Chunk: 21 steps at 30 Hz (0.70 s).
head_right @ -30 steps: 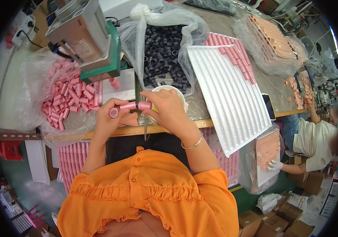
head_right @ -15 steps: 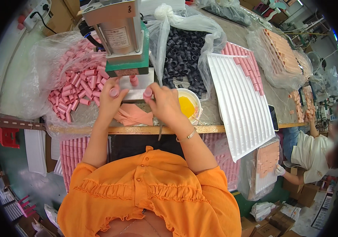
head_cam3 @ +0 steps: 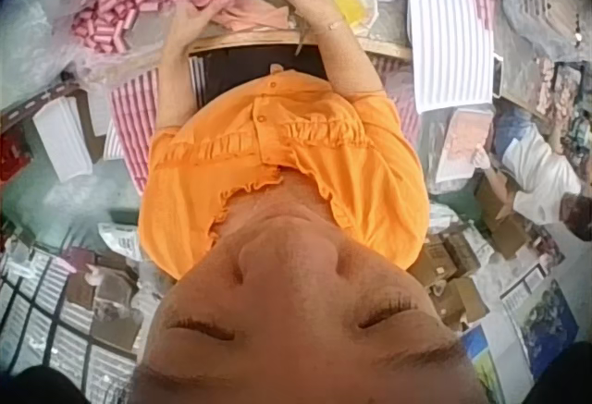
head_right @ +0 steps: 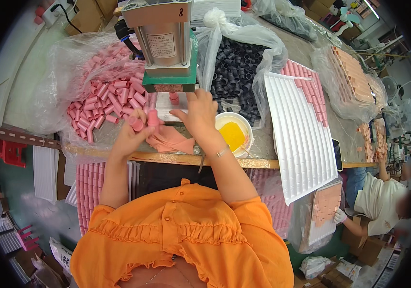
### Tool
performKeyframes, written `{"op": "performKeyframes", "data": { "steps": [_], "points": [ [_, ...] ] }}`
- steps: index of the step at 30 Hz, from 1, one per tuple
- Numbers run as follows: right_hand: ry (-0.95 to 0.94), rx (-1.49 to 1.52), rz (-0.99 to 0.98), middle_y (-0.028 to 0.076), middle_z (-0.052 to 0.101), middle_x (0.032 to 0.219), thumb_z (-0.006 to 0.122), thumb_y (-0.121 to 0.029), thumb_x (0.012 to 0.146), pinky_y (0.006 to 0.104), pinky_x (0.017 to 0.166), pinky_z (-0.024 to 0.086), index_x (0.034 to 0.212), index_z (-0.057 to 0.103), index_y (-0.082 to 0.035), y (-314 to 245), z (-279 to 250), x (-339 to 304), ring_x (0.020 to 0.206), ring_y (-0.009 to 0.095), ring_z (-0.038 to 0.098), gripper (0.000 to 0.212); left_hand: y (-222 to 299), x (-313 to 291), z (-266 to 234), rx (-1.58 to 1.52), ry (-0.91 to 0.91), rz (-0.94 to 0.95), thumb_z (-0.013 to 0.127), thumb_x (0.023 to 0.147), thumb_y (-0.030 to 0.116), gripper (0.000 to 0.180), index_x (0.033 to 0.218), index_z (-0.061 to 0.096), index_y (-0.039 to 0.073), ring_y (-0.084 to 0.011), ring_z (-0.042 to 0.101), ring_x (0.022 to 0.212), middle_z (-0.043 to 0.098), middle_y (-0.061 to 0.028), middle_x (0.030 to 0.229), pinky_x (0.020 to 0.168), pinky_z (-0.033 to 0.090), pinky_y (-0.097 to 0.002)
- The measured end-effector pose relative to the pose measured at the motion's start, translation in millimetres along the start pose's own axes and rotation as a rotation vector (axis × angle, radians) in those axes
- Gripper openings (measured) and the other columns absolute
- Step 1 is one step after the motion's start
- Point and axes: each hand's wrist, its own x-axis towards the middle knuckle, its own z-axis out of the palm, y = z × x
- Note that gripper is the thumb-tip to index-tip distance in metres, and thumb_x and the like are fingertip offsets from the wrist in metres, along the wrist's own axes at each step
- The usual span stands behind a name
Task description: Assembling pink cosmetic tubes by applying adhesive and pressing black caps into place using a manual press machine.
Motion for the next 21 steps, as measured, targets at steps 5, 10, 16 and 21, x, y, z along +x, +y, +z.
{"op": "performKeyframes", "data": {
  "steps": [5, 10, 16, 21],
  "points": [
    [-0.376, 0.78, 0.207, 0.003, 0.064, 0.086, 0.076, -0.019, 0.082, 0.027, 0.066, 0.047, 0.106, 0.07, -0.002, -11, -52, -51, 0.07, 0.011, 0.056, 0.03, 7, -14, 31, -0.05, -0.256, 0.007, 0.077, 0.081, 0.007, 0.033, 0.09, 0.045, 0.008, -0.0079, 0.049, 0.083, 0.051, 0.0013, 0.088, 0.076, 0.042, -0.0237],
    [-0.206, 0.808, 0.228, 0.005, 0.065, 0.075, 0.076, -0.011, 0.082, 0.0242, 0.058, 0.047, 0.1, 0.07, 0.0, -11, -55, -80, 0.062, 0.009, 0.056, 0.022, 27, -17, 74, 0.439, -0.137, 0.11, 0.081, 0.074, 0.008, 0.035, 0.087, 0.048, 0.005, -0.0188, 0.053, 0.074, 0.053, -0.0056, 0.083, 0.068, 0.045, -0.0323],
    [-0.138, 0.592, 0.207, 0.009, 0.067, 0.075, 0.078, -0.02, 0.081, 0.0282, 0.062, 0.049, 0.098, 0.07, 0.0, -18, -59, -66, 0.065, 0.016, 0.062, 0.027, 12, -23, 86, 0.594, 0.164, 0.293, 0.072, 0.078, 0.003, 0.025, 0.092, 0.052, 0.004, -0.0278, 0.056, 0.078, 0.059, -0.0107, 0.086, 0.071, 0.046, -0.0363],
    [-0.027, 0.147, 0.405, 0.015, 0.072, 0.082, 0.07, -0.04, 0.086, 0.0375, 0.069, 0.051, 0.088, 0.076, -0.008, 56, -76, -16, 0.076, 0.028, 0.07, 0.032, 3, -34, 11, 0.592, 0.363, 0.177, 0.072, 0.078, 0.005, 0.031, 0.106, 0.06, 0.003, -0.0244, 0.059, 0.083, 0.06, -0.0109, 0.09, 0.076, 0.047, -0.0355]
  ]
}}
